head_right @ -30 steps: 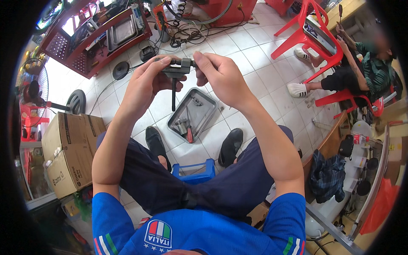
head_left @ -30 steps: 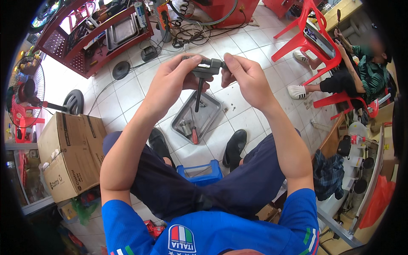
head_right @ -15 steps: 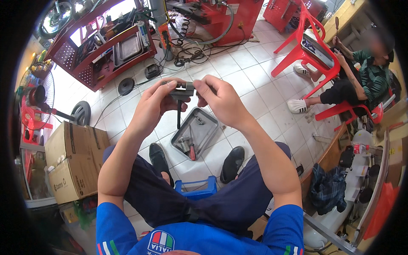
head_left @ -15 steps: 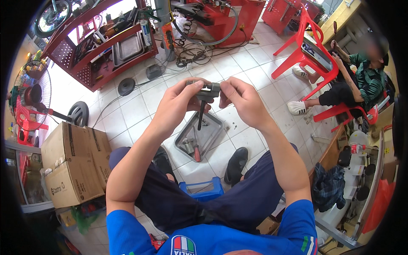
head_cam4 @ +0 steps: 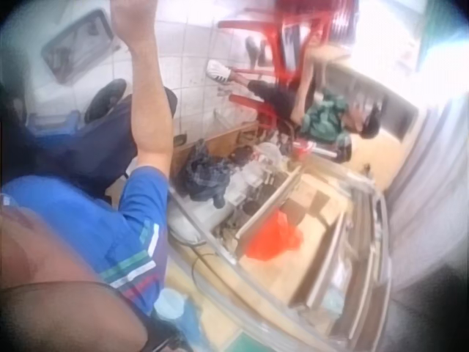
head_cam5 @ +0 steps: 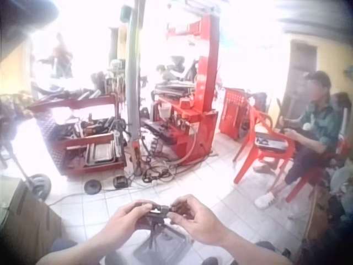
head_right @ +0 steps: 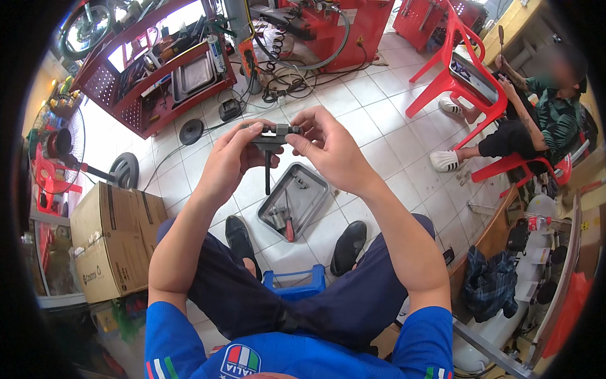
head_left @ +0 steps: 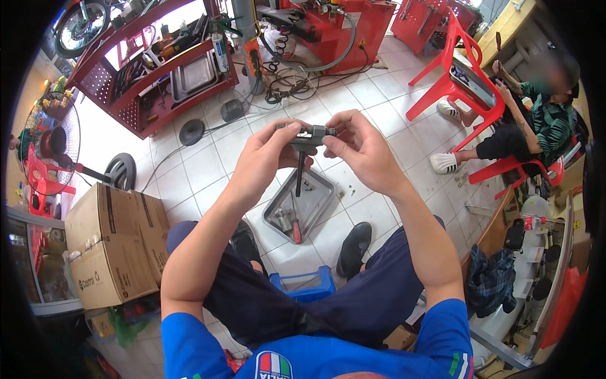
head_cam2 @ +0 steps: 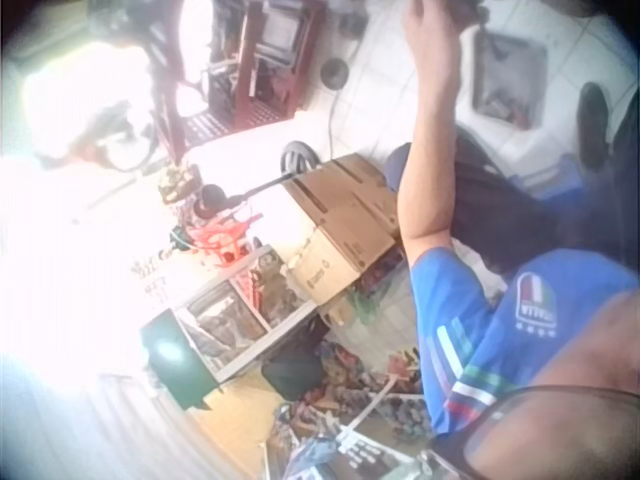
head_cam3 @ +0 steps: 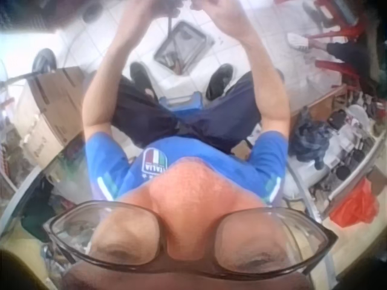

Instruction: The person manipulates a small metal engine component with their hands while seated, picking up and examining different parts, and placing them in a metal tray.

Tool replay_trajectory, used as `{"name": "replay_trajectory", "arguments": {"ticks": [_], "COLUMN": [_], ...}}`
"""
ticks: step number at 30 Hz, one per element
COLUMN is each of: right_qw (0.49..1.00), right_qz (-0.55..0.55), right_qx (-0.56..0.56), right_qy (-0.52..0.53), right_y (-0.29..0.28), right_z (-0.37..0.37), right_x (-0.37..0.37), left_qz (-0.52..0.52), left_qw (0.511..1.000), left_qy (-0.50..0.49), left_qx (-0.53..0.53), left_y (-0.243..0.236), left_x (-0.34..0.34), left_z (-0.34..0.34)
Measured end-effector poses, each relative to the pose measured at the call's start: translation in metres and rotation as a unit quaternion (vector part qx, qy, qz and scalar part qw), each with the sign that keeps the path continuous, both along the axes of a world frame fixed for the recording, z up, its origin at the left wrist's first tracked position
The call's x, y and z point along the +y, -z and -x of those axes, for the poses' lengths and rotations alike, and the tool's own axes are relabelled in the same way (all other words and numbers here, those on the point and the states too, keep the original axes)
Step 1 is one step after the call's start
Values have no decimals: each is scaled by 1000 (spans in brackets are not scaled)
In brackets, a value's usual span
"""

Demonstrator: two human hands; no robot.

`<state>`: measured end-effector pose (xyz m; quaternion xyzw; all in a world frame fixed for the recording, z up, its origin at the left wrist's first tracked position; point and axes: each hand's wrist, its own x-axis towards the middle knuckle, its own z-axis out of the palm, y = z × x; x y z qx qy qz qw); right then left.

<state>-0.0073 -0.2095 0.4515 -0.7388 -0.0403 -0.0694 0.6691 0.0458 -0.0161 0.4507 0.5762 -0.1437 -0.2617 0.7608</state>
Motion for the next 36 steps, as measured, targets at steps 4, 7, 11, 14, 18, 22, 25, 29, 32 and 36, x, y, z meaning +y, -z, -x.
{"name": "replay_trajectory", "arguments": {"ticks": [4, 7, 11, 14, 18, 22, 25, 29, 32, 36], "right_qw": [997, 992, 999, 1000, 990, 999, 999, 993, 998, 998], "right_qz": [5, 26, 41, 8, 16, 31, 15, 5, 24, -14], "right_qx": [72, 102, 5, 24, 135, 22, 40, 115, 48, 59], "right_qy": [-42, -62, -23, -6, -41, -15, 2, -30, -11, -17], "right_y": [1, 8, 2, -5, 4, -3, -6, -2, -6, -4], "right_z": [-1, -4, -1, 0, -6, 0, 0, -4, 1, -1], "right_x": [-13, -22, -11, -11, -26, -11, -11, -19, -10, -15], "left_qz": [-2, -7, -1, 3, -4, 7, 4, 3, 4, 11], "left_qw": [1000, 1000, 1000, 1000, 1000, 1000, 1000, 1000, 1000, 1000], "left_qy": [9, 9, -18, -9, 10, -15, -10, -1, -6, -7], "left_qx": [-5, -4, 10, 6, -1, 14, 3, 1, 0, 3], "left_y": [2, 2, 0, 0, 1, 1, 1, 2, 3, 2], "left_x": [-2, -4, -4, -4, -4, -3, -2, -2, -1, 0], "left_z": [1, 3, 2, 1, 2, 2, 0, 2, 2, 0]}}
